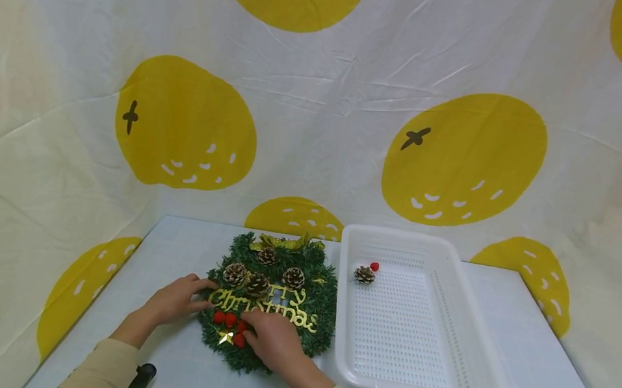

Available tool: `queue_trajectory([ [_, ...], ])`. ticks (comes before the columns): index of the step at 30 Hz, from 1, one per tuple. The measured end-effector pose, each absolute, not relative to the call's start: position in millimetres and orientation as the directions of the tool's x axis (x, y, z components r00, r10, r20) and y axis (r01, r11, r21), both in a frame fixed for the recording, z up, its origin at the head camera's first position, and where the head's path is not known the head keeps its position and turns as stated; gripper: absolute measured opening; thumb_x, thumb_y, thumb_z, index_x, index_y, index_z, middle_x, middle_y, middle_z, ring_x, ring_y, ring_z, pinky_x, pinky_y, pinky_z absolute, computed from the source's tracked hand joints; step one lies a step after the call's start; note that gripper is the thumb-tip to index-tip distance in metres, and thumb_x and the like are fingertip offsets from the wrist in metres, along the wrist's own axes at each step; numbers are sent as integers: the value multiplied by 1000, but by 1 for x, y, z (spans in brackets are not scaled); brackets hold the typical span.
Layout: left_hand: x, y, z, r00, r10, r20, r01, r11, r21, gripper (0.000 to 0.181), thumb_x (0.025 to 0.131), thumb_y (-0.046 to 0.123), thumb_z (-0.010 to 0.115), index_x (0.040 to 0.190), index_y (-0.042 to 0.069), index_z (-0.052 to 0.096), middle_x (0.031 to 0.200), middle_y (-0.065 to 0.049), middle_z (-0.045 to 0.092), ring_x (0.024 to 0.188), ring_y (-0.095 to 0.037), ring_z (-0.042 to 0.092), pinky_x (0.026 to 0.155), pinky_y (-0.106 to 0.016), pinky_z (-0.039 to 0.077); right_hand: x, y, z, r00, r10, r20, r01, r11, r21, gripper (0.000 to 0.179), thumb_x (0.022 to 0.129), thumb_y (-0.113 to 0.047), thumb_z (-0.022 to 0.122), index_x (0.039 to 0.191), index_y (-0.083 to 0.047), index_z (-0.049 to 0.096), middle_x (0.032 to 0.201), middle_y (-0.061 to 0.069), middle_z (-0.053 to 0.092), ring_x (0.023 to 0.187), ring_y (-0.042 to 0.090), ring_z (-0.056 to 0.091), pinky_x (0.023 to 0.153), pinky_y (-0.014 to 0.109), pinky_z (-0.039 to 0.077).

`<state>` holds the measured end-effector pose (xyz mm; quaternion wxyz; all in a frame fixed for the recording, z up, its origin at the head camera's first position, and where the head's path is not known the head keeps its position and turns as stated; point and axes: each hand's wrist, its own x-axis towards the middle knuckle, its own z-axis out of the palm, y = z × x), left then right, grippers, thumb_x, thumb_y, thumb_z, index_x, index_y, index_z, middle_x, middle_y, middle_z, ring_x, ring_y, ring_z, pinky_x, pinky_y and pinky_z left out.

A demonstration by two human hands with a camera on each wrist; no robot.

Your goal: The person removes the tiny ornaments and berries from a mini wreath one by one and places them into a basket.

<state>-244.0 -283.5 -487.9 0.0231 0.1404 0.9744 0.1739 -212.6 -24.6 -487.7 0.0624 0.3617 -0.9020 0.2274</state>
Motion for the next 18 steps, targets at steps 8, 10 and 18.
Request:
queue_trajectory([
  [8, -243, -283, -488, -958, 287, 20, 277, 897, 344, 42, 87, 36, 74, 122, 14, 66, 105, -8, 59, 94, -28, 60, 76, -48, 51, -211, -29, -487, -741, -595, 312, -672, 664, -328, 26, 88, -16, 75, 114, -16, 74, 103, -2, 73, 77, 9, 68, 61, 21, 53],
  [10, -243, -283, -488, -957, 288, 19, 276, 896, 346, 42, 87, 36, 74, 122, 15, 66, 105, -8, 59, 94, -28, 60, 76, -48, 51, -210, -30, -487, -736, -596, 321, -676, 666, -315, 26, 87, -16, 75, 113, -18, 74, 102, -2, 73, 77, 10, 68, 58, 21, 52],
  [18, -241, -282, -487, -958, 287, 15, 274, 895, 351, 42, 87, 36, 74, 122, 15, 66, 106, -8, 59, 95, -29, 60, 76, -48, 51, -207, -30, -488, -720, -595, 358, -689, 673, -267, 23, 86, -18, 77, 108, -24, 76, 98, -3, 74, 79, 12, 70, 46, 19, 44],
])
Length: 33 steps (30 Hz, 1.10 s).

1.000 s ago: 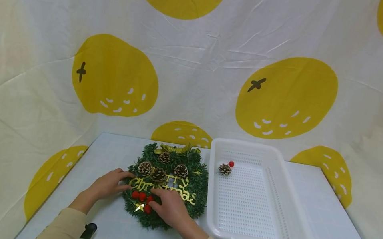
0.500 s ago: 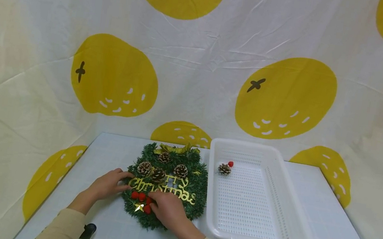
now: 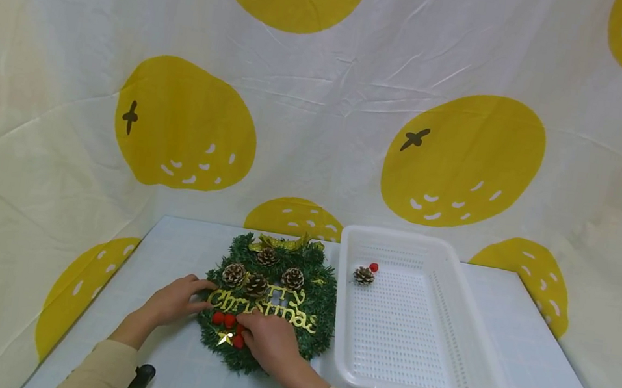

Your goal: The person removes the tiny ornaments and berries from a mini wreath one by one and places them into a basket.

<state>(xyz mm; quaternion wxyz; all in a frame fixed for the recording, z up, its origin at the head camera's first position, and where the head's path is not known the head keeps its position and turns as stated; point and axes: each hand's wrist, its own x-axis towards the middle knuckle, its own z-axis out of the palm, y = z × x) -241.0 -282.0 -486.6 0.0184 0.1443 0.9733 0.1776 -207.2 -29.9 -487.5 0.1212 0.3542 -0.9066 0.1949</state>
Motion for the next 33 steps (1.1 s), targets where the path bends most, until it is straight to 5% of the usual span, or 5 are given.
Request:
queue_trajectory([
  [6, -241, -283, -487, -959, 282, 15, 269, 897, 352, 40, 87, 34, 74, 122, 15, 66, 106, -8, 59, 95, -28, 60, 77, -49, 51, -208, -29, -487, -743, -573, 346, -668, 663, -337, 23, 87, -17, 76, 110, -21, 76, 99, -4, 74, 83, 10, 70, 57, 19, 51],
  [14, -241, -284, -490, -959, 284, 15, 271, 895, 355, 40, 87, 34, 74, 122, 15, 66, 105, -8, 59, 95, -28, 60, 77, -49, 51, -207, -27, -483, -790, -518, 327, -611, 629, -481, 27, 91, -19, 72, 118, -16, 73, 90, -3, 74, 50, -4, 49, 54, 18, 46],
  [22, -243, -284, -491, -958, 287, 22, 277, 896, 347, 40, 87, 34, 74, 121, 15, 66, 105, -8, 59, 95, -28, 60, 77, -49, 51, -208, -25, -465, -837, -380, 395, -539, 445, -715, 28, 94, -12, 67, 121, -7, 69, 96, 3, 74, 67, -3, 61, 57, 14, 47],
  [33, -243, -285, -490, -955, 295, 25, 285, 892, 350, 40, 87, 35, 74, 122, 16, 66, 105, -7, 58, 94, -26, 59, 75, -48, 51, -214, -10, -426, -862, -238, 447, -506, 358, -785, 31, 96, -17, 66, 124, -5, 67, 101, 8, 74, 81, 14, 71, 60, 20, 51],
])
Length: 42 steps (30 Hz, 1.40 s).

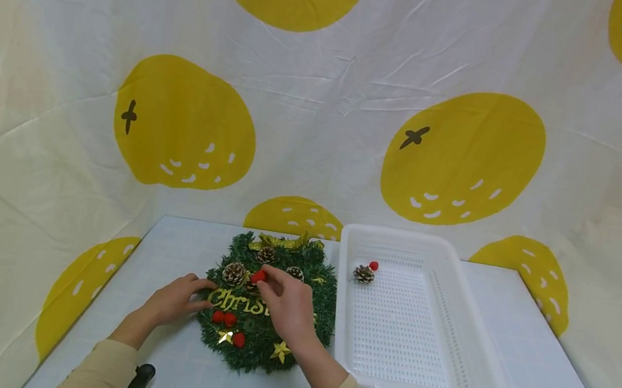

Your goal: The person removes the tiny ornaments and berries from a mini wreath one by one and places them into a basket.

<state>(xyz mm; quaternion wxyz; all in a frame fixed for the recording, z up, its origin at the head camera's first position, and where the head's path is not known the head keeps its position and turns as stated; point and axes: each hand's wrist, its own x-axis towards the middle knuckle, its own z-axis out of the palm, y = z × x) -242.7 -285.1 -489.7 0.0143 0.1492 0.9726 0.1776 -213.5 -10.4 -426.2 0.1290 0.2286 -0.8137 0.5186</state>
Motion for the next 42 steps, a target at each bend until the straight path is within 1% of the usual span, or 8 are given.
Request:
queue_trajectory([
  [2, -243, -285, -490, -955, 297, 25, 287, 891, 351, 40, 87, 35, 74, 122, 16, 66, 105, -7, 59, 94, -26, 59, 75, -48, 51, -213, -7, -418, -868, -224, 444, -496, 343, -797, 32, 96, -18, 65, 126, -6, 66, 102, 8, 74, 80, 14, 70, 55, 20, 48],
  [6, -243, -285, -489, -953, 304, 24, 292, 889, 353, 40, 88, 34, 73, 122, 15, 66, 106, -8, 59, 95, -27, 59, 75, -48, 51, -214, 1, -402, -877, -205, 435, -480, 333, -811, 33, 96, -19, 65, 127, -9, 66, 103, 7, 74, 78, 12, 70, 42, 20, 36],
  [11, -243, -285, -488, -952, 306, 21, 294, 890, 350, 41, 88, 34, 73, 123, 15, 65, 106, -9, 59, 95, -27, 59, 75, -48, 51, -219, 12, -382, -875, -197, 443, -484, 329, -811, 30, 97, -20, 65, 124, -9, 67, 104, 7, 73, 79, 17, 71, 45, 24, 41],
  [15, -243, -284, -487, -950, 311, 22, 299, 889, 347, 41, 88, 34, 73, 123, 14, 65, 107, -10, 59, 95, -28, 60, 75, -48, 51, -225, 21, -370, -887, -194, 419, -460, 304, -834, 31, 98, -20, 63, 126, -7, 64, 111, 9, 71, 91, 21, 71, 63, 27, 55],
  [18, -243, -283, -487, -949, 314, 20, 301, 889, 345, 41, 88, 34, 73, 124, 14, 65, 106, -10, 59, 94, -28, 60, 75, -48, 51, -233, 28, -364, -901, -177, 396, -432, 279, -857, 32, 97, -18, 64, 127, -6, 63, 117, 11, 69, 105, 22, 68, 83, 32, 55],
  [25, -242, -283, -486, -953, 302, 9, 286, 894, 345, 41, 88, 34, 73, 124, 14, 65, 106, -9, 59, 93, -27, 59, 74, -47, 51, -254, 43, -360, -929, -133, 346, -370, 329, -869, 34, 94, -17, 68, 126, -8, 66, 116, 10, 69, 101, 23, 69, 82, 36, 56],
  [32, -243, -285, -486, -952, 305, 4, 288, 895, 342, 41, 88, 34, 73, 123, 14, 65, 105, -9, 59, 93, -26, 59, 75, -47, 51, -271, 59, -360, -957, -84, 278, -289, 358, -888, 30, 93, -19, 69, 121, -8, 68, 116, 9, 68, 104, 23, 68, 83, 38, 55],
  [42, -243, -284, -486, -952, 305, 4, 288, 895, 340, 41, 88, 33, 74, 123, 14, 65, 105, -8, 59, 93, -26, 59, 76, -47, 51, -293, 83, -368, -960, -43, 275, -264, 456, -850, 35, 95, -19, 66, 126, -4, 64, 115, 12, 69, 105, 26, 67, 88, 43, 52],
])
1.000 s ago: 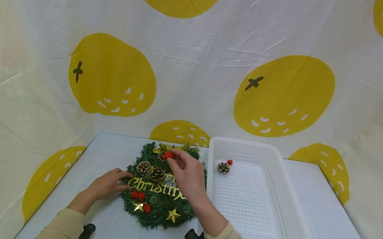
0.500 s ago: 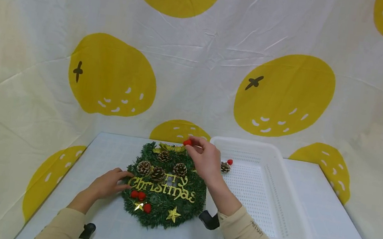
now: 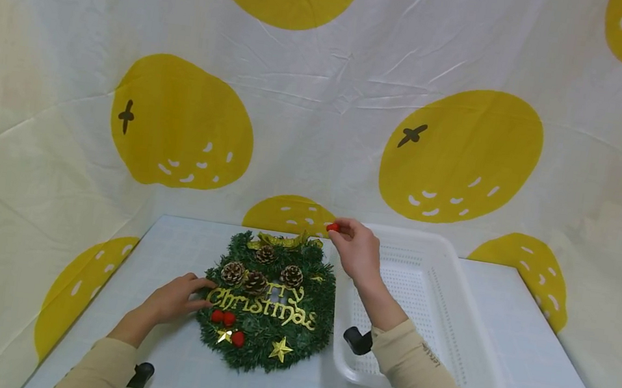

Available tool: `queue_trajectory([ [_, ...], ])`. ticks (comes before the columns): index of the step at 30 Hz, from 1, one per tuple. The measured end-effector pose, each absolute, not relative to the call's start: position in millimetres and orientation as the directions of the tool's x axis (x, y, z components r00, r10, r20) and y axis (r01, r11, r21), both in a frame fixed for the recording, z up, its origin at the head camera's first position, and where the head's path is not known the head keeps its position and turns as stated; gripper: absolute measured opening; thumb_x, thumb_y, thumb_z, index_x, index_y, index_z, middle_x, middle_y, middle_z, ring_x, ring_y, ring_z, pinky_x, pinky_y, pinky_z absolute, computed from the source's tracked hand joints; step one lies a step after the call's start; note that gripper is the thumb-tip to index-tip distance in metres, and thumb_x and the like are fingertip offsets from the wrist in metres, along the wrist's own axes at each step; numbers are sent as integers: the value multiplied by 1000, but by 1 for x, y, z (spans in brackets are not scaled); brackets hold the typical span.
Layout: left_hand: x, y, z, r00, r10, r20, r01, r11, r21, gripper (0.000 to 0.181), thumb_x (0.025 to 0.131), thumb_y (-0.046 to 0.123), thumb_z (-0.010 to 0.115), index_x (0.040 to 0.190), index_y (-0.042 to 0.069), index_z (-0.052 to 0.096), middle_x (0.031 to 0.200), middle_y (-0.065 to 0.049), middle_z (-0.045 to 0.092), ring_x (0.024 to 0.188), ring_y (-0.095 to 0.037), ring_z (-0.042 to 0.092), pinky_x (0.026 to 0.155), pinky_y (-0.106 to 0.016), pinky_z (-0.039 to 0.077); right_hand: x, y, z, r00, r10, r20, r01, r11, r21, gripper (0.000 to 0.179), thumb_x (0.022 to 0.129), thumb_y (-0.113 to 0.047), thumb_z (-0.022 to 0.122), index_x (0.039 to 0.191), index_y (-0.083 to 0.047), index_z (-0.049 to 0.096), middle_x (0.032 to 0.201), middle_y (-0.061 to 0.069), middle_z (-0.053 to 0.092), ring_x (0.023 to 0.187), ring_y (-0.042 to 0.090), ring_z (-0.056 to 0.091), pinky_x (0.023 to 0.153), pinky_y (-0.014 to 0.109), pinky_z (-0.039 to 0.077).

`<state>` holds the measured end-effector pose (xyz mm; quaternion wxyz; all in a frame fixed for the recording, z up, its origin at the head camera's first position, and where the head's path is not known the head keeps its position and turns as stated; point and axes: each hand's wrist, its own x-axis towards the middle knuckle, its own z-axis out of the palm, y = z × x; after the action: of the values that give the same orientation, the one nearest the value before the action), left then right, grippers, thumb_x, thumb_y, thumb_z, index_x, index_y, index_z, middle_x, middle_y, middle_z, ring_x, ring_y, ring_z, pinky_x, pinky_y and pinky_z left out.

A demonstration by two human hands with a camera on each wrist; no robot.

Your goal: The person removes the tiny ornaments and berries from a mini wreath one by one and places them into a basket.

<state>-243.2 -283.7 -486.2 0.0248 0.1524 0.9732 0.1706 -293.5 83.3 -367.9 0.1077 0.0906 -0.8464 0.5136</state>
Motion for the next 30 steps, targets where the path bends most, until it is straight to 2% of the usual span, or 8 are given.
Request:
queue_trajectory([
  [11, -242, -284, -485, -953, 302, -1, 282, 894, 348, 41, 88, 33, 73, 124, 14, 65, 107, -9, 59, 96, -29, 59, 76, -49, 51, -318, 114, -387, -970, 51, 238, -163, 592, -789, 35, 96, -18, 63, 128, -2, 64, 116, 17, 68, 108, 33, 63, 89, 45, 50],
  [21, -243, -284, -488, -956, 294, -9, 272, 896, 352, 41, 88, 34, 73, 124, 15, 65, 108, -9, 58, 96, -28, 59, 77, -49, 51, -337, 154, -412, -983, 126, 133, -15, 669, -743, 39, 97, -12, 55, 132, 4, 58, 122, 22, 64, 112, 40, 58, 91, 46, 48],
  [25, -244, -285, -489, -957, 291, -11, 270, 899, 346, 42, 88, 35, 73, 124, 15, 65, 108, -8, 58, 97, -28, 59, 77, -49, 51, -342, 168, -422, -987, 136, 91, 32, 704, -709, 38, 97, -12, 55, 131, 5, 59, 125, 22, 62, 116, 42, 55, 95, 48, 45],
  [30, -244, -286, -490, -955, 295, -7, 275, 897, 346, 42, 88, 35, 73, 124, 15, 64, 109, -10, 58, 97, -29, 59, 77, -50, 51, -346, 177, -432, -991, 129, 38, 69, 729, -681, 38, 96, -12, 56, 129, 7, 60, 126, 24, 61, 116, 44, 54, 95, 49, 46],
])
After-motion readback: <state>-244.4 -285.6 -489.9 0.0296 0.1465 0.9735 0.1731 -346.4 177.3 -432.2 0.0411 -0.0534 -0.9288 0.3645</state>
